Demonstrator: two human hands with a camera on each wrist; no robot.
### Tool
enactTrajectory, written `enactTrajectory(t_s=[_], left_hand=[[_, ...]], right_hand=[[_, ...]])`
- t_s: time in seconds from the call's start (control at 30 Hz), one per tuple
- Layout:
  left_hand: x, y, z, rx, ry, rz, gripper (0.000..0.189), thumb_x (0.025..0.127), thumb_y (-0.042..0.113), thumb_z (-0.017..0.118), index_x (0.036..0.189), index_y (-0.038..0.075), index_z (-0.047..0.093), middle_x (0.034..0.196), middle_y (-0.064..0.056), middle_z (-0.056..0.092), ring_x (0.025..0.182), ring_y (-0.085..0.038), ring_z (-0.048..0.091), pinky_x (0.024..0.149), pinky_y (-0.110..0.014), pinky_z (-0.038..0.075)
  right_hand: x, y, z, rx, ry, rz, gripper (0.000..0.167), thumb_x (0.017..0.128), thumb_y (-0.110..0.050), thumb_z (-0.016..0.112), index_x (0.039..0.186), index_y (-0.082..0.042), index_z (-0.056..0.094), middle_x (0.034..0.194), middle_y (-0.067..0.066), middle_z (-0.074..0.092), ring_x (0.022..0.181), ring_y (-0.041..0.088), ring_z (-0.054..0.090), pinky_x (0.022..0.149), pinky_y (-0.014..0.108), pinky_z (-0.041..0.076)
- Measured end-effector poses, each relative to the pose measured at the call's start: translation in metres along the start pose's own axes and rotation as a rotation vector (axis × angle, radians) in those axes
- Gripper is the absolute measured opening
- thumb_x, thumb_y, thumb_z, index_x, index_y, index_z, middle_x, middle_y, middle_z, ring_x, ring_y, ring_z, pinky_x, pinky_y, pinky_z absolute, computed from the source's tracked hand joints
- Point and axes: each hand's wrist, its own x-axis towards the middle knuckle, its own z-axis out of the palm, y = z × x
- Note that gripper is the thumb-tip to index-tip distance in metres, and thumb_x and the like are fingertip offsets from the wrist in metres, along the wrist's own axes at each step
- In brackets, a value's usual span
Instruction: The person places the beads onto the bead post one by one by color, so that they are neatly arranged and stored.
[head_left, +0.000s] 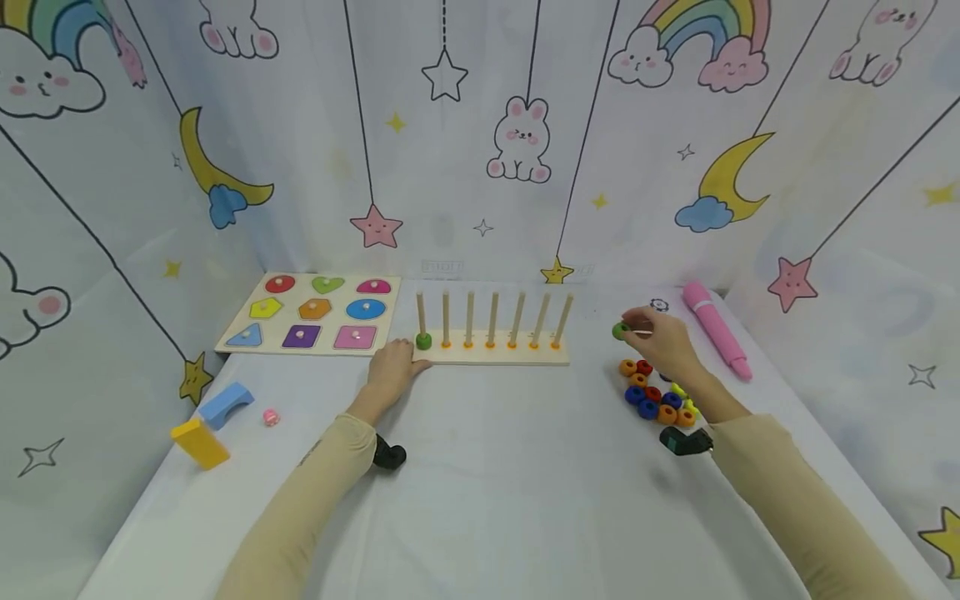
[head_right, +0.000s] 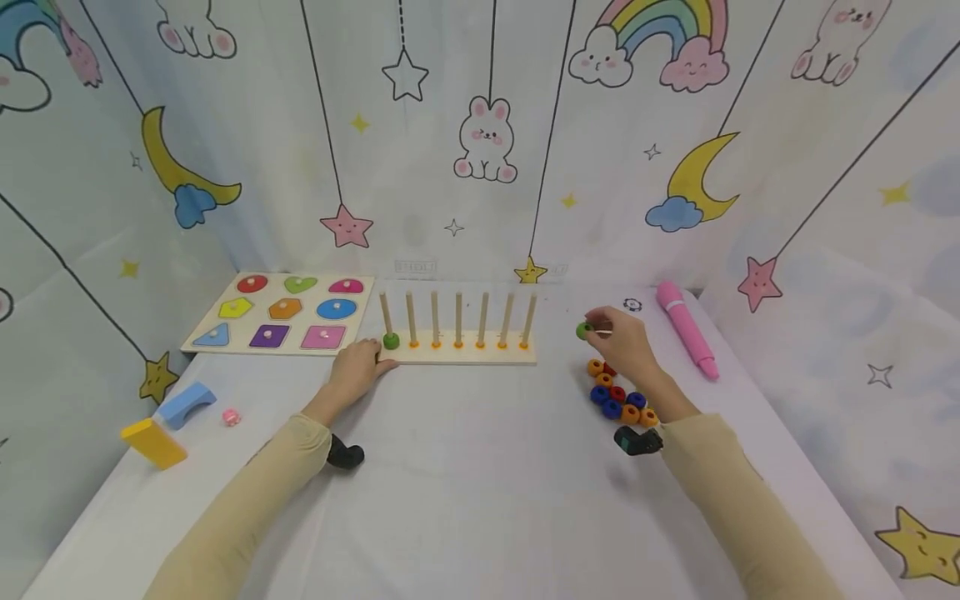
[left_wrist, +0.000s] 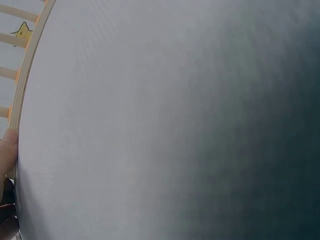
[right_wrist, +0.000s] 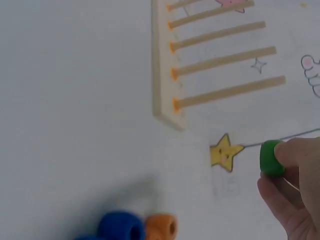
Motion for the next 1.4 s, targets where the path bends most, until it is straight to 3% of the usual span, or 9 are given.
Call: enactTrajectory(t_s=[0.3,0.6,0.8,1.03,1.4], left_hand=[[0.0,0.002,0.0,0.004,0.002,-0.002,0.041,0.083,0.037,0.071,0.078,-0.002,0.059,0.069,-0.012,0.055,0.064,-0.026,0.058,0.058,-0.04,0.049],[-0.004,0.002,-0.003,0.005,-0.004,-0.008,0.041,0.084,0.037,0.07,0.078,-0.002,0.059,0.07,-0.012,0.057,0.067,-0.028,0.06,0.06,-0.041,0.049],[-0.005,0.001,-0.001,-0.02,-0.01,-0.01,0.04,0.083,0.037,0.071,0.072,0.001,0.056,0.065,-0.008,0.052,0.06,-0.022,0.054,0.056,-0.038,0.047],[-0.005,0.001,0.003,-0.031,0.04,0.022,0.039,0.082,0.035,0.073,0.071,0.001,0.056,0.064,-0.009,0.053,0.061,-0.024,0.056,0.056,-0.039,0.047],[-0.007,0.001,0.005,-0.023,0.079,0.03,0.039,0.08,0.034,0.074,0.069,0.003,0.055,0.064,-0.008,0.052,0.064,-0.028,0.059,0.057,-0.041,0.047]], right_hand=[[0.063,-0.074,0.029,0.182,0.163,-0.144,0.024,0.087,-0.001,0.064,0.111,0.002,0.059,0.106,0.014,0.065,0.099,0.023,0.063,0.082,0.028,0.051],[0.105,-0.139,0.078,0.331,0.067,-0.277,0.025,0.085,0.007,0.062,0.109,0.01,0.057,0.104,0.019,0.064,0.094,0.027,0.064,0.08,0.024,0.051],[0.117,-0.174,0.116,0.318,-0.017,-0.345,0.024,0.087,0.004,0.062,0.109,0.009,0.056,0.104,0.017,0.064,0.094,0.023,0.065,0.08,0.02,0.049],[0.125,-0.199,0.152,0.266,-0.105,-0.374,0.023,0.089,-0.002,0.062,0.112,0.003,0.058,0.104,0.012,0.065,0.094,0.017,0.064,0.081,0.017,0.048],[0.127,-0.208,0.171,0.163,-0.152,-0.383,0.024,0.09,-0.006,0.063,0.113,0.0,0.06,0.107,0.011,0.065,0.098,0.016,0.062,0.086,0.019,0.046]])
